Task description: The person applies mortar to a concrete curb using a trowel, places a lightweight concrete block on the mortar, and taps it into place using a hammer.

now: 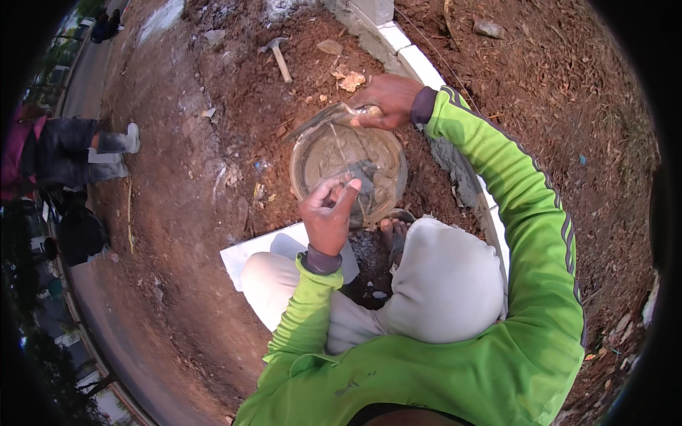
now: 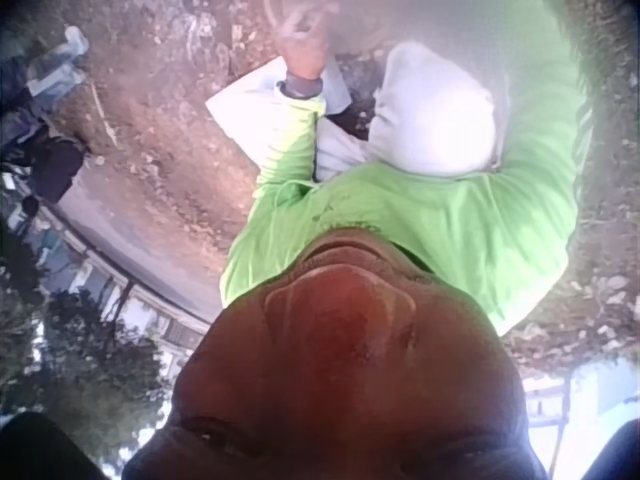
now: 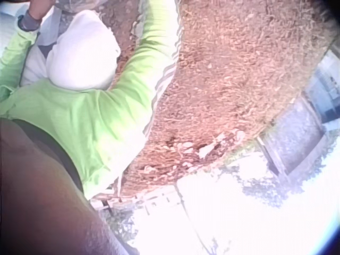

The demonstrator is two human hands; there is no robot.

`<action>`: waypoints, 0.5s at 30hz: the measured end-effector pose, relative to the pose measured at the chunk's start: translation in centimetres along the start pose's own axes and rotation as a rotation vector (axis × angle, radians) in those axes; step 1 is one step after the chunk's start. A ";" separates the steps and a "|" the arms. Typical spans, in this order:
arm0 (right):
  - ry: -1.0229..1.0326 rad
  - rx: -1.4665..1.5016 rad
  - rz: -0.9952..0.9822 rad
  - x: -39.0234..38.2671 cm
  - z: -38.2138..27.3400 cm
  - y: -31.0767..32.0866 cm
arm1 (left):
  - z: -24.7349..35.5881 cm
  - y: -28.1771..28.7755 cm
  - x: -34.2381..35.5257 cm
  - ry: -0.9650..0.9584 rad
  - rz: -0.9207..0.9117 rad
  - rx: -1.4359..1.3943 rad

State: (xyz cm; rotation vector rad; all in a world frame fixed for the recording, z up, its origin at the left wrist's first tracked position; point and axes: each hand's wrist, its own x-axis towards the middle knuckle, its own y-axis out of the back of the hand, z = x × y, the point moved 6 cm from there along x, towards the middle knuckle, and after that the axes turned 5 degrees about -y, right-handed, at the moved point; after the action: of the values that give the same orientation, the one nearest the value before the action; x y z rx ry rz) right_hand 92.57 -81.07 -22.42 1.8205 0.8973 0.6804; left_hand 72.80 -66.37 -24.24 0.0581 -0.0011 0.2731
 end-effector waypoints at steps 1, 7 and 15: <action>-0.021 0.032 0.019 -0.3 -0.7 0.4 | 0.1 0.1 -0.2 0.017 0.005 0.001; -0.159 0.450 0.150 -8.5 -2.2 2.8 | -1.0 1.4 -0.5 0.007 0.049 -0.063; -0.938 0.887 -0.270 -20.1 -1.4 -9.4 | -1.4 4.4 -0.3 -0.018 0.126 -0.061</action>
State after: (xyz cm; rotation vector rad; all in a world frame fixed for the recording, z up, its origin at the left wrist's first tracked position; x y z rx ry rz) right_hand 77.30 -94.22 -31.76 2.3287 0.7826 -0.8543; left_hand 71.28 -62.19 -25.43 -0.0002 -0.0313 0.3983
